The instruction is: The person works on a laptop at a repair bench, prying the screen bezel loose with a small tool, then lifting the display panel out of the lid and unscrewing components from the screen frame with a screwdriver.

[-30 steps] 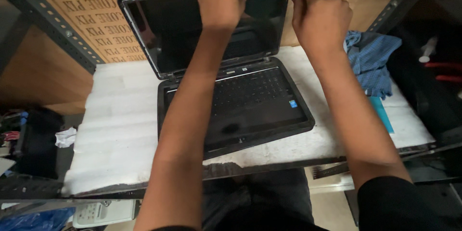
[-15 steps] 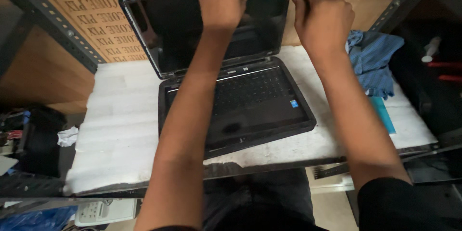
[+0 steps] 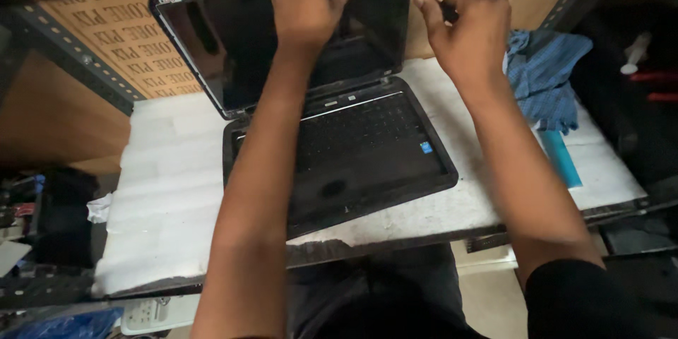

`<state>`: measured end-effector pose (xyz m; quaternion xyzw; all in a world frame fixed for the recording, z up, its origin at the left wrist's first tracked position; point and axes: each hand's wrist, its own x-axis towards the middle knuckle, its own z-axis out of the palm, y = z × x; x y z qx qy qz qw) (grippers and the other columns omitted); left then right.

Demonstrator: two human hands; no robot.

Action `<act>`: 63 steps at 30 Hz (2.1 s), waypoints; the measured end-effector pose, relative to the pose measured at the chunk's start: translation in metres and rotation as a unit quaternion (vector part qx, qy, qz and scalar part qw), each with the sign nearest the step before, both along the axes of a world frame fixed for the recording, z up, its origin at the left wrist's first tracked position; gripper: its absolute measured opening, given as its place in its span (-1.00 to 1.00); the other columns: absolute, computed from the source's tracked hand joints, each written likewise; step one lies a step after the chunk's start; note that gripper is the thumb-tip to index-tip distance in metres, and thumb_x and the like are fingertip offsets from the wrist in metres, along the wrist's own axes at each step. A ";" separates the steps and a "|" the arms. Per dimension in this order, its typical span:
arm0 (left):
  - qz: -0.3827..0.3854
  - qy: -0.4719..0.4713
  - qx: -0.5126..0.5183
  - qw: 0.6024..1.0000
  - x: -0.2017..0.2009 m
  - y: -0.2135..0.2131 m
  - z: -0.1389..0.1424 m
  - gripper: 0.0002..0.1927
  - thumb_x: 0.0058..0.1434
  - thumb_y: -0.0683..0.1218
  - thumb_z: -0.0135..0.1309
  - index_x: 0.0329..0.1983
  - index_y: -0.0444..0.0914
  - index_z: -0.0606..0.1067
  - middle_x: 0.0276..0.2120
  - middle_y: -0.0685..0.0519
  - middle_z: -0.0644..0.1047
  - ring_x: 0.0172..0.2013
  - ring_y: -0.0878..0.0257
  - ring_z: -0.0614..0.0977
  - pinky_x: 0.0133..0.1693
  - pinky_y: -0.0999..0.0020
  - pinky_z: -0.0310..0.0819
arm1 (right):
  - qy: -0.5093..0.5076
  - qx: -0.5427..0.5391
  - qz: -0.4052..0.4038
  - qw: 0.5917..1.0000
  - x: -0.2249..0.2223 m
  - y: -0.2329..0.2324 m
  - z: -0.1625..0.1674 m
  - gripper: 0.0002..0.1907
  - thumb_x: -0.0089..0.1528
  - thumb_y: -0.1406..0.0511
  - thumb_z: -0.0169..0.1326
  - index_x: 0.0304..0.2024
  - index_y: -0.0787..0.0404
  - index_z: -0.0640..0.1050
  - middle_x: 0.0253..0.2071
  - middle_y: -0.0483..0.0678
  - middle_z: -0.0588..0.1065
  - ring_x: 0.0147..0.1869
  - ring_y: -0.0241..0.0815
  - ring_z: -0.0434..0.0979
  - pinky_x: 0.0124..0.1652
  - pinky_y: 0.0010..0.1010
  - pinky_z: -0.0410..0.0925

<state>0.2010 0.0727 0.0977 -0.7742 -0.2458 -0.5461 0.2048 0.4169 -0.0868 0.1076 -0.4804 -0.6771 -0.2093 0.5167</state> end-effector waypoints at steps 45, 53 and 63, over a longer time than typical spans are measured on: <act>-0.082 0.087 -0.070 0.990 -0.017 -0.014 0.004 -0.72 0.02 0.19 0.48 -0.28 0.03 0.72 0.06 0.08 0.59 0.22 0.03 0.41 0.20 -0.11 0.01 | -0.099 -0.006 0.058 0.993 0.009 -0.003 -0.015 -0.79 0.30 0.25 0.40 -0.05 0.11 0.68 -0.27 -0.11 0.51 -0.22 -0.05 0.60 -0.24 -0.28 0.41; -0.068 0.088 -0.130 0.985 -0.015 -0.017 0.002 -0.68 0.02 0.23 0.53 -0.33 0.02 0.71 -0.07 0.11 0.60 0.16 0.05 0.44 0.20 -0.11 0.02 | -0.128 -0.006 0.027 0.991 0.006 -0.004 -0.016 -0.81 0.27 0.24 0.39 -0.10 0.09 0.69 -0.28 -0.13 0.48 -0.23 -0.08 0.59 -0.26 -0.28 0.39; -0.060 0.078 -0.071 0.993 -0.015 -0.018 0.001 -0.67 -0.08 0.24 0.50 -0.34 0.05 0.71 0.09 0.08 0.53 0.21 -0.02 0.36 0.22 -0.12 0.01 | -0.128 -0.006 0.038 0.991 0.006 -0.005 -0.014 -0.82 0.30 0.23 0.41 -0.10 0.11 0.70 -0.29 -0.12 0.50 -0.23 -0.08 0.59 -0.25 -0.28 0.40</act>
